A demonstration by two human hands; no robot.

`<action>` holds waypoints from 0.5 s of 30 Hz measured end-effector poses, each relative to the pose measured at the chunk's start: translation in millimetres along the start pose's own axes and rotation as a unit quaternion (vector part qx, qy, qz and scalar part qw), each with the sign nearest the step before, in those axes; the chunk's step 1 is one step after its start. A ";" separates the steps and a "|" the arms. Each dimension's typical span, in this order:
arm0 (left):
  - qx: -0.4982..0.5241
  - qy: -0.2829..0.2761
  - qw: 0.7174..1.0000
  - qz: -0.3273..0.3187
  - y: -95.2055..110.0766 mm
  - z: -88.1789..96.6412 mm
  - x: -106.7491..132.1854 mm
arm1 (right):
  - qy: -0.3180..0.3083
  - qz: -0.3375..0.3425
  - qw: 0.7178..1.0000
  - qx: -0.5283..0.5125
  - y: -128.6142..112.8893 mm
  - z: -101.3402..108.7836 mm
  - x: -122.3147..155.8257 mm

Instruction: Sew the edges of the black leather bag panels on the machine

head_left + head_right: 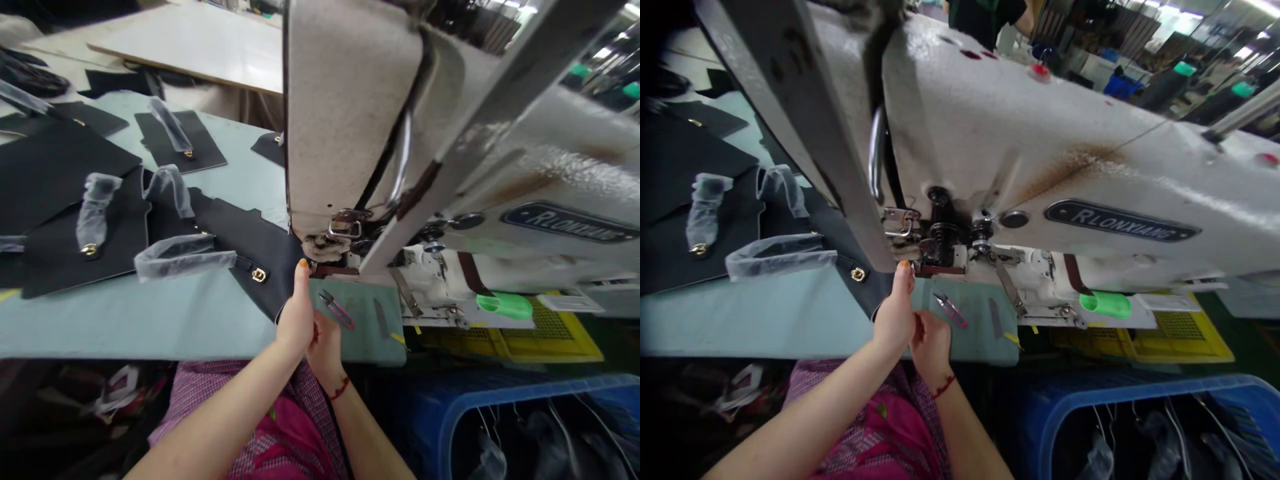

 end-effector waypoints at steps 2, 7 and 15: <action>-0.029 0.021 0.999 0.011 1.4 0.5 3.9 | 0.005 -0.012 0.999 -0.040 0.1 1.0 -0.4; -0.008 -0.109 0.984 -0.140 -0.2 2.5 48.4 | 0.070 -0.050 0.981 -0.176 -13.1 20.8 -3.5; -0.362 0.014 0.818 -0.446 5.9 143.9 0.7 | 0.049 -0.019 0.974 -0.220 -66.8 16.2 -39.1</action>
Point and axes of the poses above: each hand's wrist, its own x-axis away from the middle knuckle, its own z-axis out of the back of the hand, y = z × x, the point moved 9 cm from there along -x, towards the middle knuckle, and after that the axes turned 5 degrees about -x, right-handed, at the moved point
